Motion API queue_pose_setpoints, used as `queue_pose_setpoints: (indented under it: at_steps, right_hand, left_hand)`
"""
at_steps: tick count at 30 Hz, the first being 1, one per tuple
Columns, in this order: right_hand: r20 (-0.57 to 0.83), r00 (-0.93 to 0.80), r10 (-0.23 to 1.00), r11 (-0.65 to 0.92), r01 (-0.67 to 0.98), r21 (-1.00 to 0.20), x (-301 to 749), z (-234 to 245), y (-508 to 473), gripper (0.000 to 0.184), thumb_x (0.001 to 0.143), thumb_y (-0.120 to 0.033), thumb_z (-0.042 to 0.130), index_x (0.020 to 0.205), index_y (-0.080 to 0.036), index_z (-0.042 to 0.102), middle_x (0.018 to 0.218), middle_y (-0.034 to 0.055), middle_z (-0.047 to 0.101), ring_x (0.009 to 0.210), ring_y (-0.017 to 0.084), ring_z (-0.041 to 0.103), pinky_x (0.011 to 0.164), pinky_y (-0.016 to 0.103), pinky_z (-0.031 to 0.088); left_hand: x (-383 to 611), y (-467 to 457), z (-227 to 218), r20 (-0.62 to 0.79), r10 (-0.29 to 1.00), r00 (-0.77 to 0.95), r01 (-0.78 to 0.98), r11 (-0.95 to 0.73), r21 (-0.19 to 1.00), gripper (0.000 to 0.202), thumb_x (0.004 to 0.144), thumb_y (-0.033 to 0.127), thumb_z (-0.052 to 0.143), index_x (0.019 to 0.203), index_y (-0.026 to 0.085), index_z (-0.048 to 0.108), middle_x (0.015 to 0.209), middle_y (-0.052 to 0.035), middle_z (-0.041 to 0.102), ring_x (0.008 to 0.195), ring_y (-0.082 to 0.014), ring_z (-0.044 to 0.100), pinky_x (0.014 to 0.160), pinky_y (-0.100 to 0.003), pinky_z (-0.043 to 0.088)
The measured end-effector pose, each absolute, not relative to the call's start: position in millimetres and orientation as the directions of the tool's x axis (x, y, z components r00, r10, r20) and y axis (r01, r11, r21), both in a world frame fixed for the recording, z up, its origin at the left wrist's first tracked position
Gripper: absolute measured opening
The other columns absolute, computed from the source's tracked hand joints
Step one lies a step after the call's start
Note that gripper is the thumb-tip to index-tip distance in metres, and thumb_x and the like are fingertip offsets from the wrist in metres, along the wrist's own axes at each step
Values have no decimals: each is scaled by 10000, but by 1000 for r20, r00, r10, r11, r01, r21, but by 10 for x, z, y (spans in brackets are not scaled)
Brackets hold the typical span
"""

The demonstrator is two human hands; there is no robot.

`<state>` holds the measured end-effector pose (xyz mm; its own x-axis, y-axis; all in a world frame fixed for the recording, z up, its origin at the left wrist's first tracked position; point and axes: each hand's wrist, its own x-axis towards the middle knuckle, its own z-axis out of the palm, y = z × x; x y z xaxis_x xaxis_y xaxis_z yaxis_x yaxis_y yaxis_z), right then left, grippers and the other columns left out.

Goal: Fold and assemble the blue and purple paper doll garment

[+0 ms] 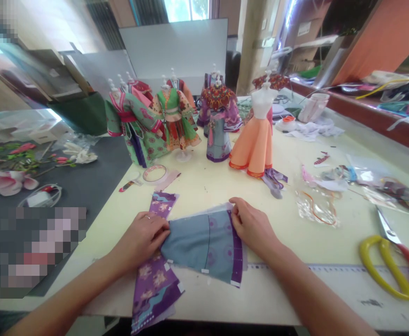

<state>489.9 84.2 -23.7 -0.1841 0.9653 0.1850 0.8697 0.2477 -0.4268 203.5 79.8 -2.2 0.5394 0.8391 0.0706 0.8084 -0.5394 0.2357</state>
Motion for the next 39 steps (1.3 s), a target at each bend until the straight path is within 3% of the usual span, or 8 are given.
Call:
queue_pose_setpoints:
  at_steps: [5,15,21,27,39]
  right_hand:
    - [164,-176,971,230,874,-428,4903,-245,847,264,835,-220,385,1093,-219,444,864,5,598,716,168,578,605,270,425]
    - [165,-172,971,230,861,-454,4906,-253,858,273,828,-212,393,1096,-211,445,834,6,598,698,163,580,585,260,419]
    - [159,-169,973,224,856,-466,4902,-247,858,278,825,-211,399,1101,-217,435,809,-5,590,681,156,576,570,251,413]
    - [165,-166,972,225,858,-463,4915,-261,857,273,833,-218,393,1103,-223,430,794,-11,585,669,154,572,575,253,413]
    - [181,-168,969,235,853,-467,4891,-245,862,287,817,-198,395,1103,-202,425,796,-2,593,673,157,580,565,251,409]
  left_hand:
    - [2001,809,-11,28,823,567,790,-553,265,101,845,183,459,786,182,541,780,-5,585,752,-167,501,831,-371,317]
    - [2004,782,-4,74,765,640,742,-640,196,184,863,141,375,738,158,508,743,-17,533,718,-156,454,833,-368,312]
    - [1969,758,-8,63,756,652,730,-648,215,97,851,211,468,889,177,550,881,-40,550,864,-196,470,845,-379,307]
    - [1992,782,-49,68,741,669,716,-666,208,176,870,157,397,781,161,550,797,-30,537,776,-167,470,830,-370,312]
    - [1977,750,-27,112,725,679,694,-685,222,167,857,156,396,768,164,537,794,-33,534,780,-168,469,837,-377,310]
